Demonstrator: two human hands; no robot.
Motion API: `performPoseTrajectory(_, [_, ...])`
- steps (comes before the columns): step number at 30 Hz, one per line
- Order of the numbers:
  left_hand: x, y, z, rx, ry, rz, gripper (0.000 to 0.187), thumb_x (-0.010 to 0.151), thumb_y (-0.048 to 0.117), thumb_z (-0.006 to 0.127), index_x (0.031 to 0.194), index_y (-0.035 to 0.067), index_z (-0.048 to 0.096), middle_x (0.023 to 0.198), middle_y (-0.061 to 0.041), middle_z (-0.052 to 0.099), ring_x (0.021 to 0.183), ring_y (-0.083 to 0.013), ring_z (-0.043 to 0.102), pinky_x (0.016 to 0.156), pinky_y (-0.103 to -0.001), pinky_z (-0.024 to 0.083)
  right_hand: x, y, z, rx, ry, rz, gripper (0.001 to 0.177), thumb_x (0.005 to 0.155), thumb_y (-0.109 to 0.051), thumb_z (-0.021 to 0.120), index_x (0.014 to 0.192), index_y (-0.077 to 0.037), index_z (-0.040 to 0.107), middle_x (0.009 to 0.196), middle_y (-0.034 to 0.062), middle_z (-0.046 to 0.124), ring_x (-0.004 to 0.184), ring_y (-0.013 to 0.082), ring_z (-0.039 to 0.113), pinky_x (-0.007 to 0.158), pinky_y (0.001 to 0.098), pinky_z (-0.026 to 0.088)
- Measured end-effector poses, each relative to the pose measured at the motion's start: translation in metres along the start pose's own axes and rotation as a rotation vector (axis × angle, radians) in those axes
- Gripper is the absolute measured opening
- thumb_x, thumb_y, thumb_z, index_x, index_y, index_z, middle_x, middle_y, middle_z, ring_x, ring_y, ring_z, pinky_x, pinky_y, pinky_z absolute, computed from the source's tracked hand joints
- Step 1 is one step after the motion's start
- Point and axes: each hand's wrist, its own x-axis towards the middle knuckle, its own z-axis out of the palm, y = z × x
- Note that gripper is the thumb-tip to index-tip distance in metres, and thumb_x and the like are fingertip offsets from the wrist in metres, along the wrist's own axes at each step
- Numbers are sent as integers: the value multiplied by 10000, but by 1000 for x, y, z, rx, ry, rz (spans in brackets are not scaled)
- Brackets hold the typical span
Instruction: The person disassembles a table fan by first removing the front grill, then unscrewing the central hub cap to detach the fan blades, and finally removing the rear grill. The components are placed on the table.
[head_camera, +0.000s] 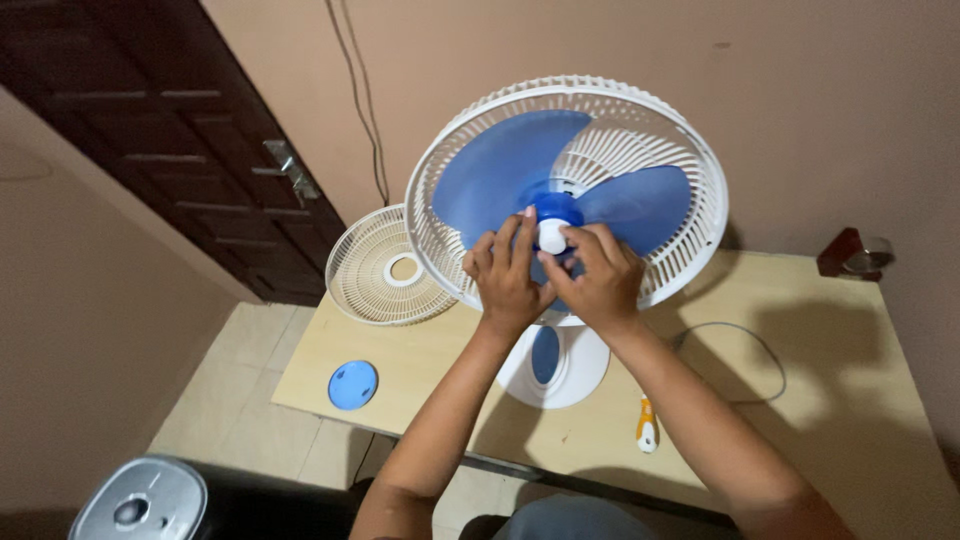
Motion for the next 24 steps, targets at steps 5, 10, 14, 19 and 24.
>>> performPoseTrajectory(5, [10,-11,-6,36,-15,133,679,846,370,672,1474,127,580,1380,-32,601,1177,-271,487,1015,-434,285,-5,-3,5,-72,48,-3,374,779,-186,867,1087,-77,684,964,83,670,820,298,680,722,410,538])
performPoseTrajectory(10, [28,-31,-18,27,-101,326,685,862,384,702,1482,118,578,1378,-21,598,1161,-261,501,977,-430,280,-10,-9,15,-137,81,31,406,751,-160,863,1110,-65,697,948,81,669,804,301,675,708,414,535])
performPoseTrajectory(14, [47,-45,-24,-7,-154,477,682,862,348,724,1487,119,571,1390,-19,595,1186,-231,517,978,-430,289,-15,-13,28,-170,127,81,422,741,-145,860,1121,-63,694,918,72,655,775,285,657,700,408,526])
performPoseTrajectory(19, [75,-54,-29,-74,-275,665,659,880,283,720,1496,116,556,1423,-17,591,1284,-215,514,1038,-434,316,-23,-15,36,-195,133,131,428,754,-134,846,1133,-39,672,854,54,625,728,250,641,672,398,506])
performPoseTrajectory(24, [100,-56,-30,-99,-392,835,639,855,283,696,1453,93,575,1408,-33,590,1311,-224,499,1043,-478,313,-26,-17,41,-262,142,133,402,753,-132,855,1094,-34,664,873,75,627,753,278,639,682,410,507])
